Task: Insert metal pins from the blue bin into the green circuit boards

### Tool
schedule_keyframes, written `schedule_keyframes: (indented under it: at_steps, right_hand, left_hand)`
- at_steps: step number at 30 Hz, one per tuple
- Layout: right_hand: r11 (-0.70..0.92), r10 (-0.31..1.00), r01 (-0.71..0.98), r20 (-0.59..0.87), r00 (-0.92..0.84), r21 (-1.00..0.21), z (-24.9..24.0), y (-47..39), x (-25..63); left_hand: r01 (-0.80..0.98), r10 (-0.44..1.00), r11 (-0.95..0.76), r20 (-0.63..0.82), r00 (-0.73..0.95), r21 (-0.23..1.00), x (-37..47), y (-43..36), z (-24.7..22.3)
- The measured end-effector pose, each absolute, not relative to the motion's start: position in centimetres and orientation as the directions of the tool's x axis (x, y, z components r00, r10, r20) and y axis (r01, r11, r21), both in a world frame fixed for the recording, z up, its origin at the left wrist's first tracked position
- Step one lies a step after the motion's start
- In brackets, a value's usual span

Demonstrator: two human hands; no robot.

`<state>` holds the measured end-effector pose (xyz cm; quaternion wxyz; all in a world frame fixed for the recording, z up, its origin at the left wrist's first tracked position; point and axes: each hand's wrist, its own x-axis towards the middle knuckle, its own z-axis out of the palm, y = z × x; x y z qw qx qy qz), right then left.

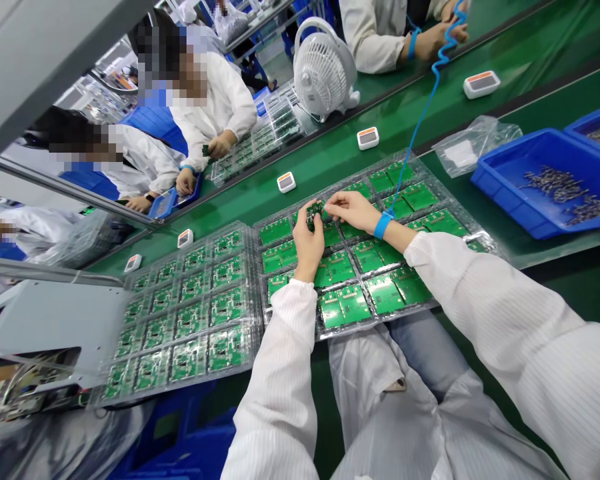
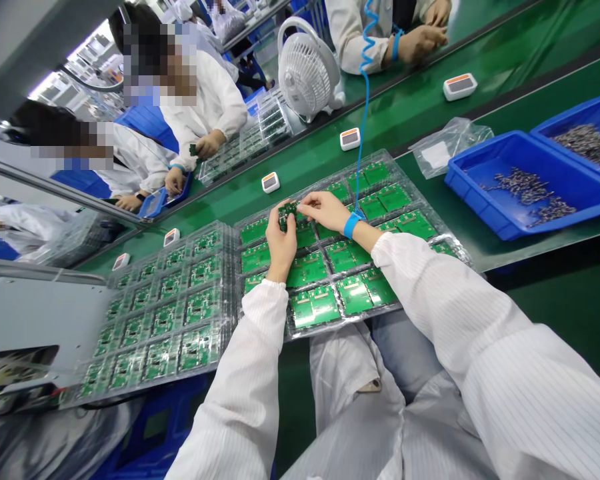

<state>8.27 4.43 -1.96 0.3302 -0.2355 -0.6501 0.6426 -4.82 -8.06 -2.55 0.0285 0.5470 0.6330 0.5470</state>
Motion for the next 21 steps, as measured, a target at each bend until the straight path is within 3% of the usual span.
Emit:
schedule_keyframes:
  at_steps: [7, 14, 21]
  right_hand:
    - [0.074, 0.704, -0.107, 0.128, -0.698, -0.992, -2.32, 4.56, 8.06]
    - [0.042, 0.701, -0.108, 0.106, -0.705, -0.993, -2.04, 4.44, 8.06]
    - [0.072, 0.622, -0.119, 0.138, -0.771, -0.990, -2.08, 4.40, 8.12]
  left_hand:
    - [0.691, 0.712, -0.194, 0.584, -0.389, 0.696, -5.07, -8.08, -2.65]
    - [0.576, 0.760, -0.198, 0.495, -0.421, 0.793, -5.06, -7.97, -2.51]
    - [0.655, 0.749, -0.234, 0.562, -0.350, 0.719, -5.01, -8.11, -2.49]
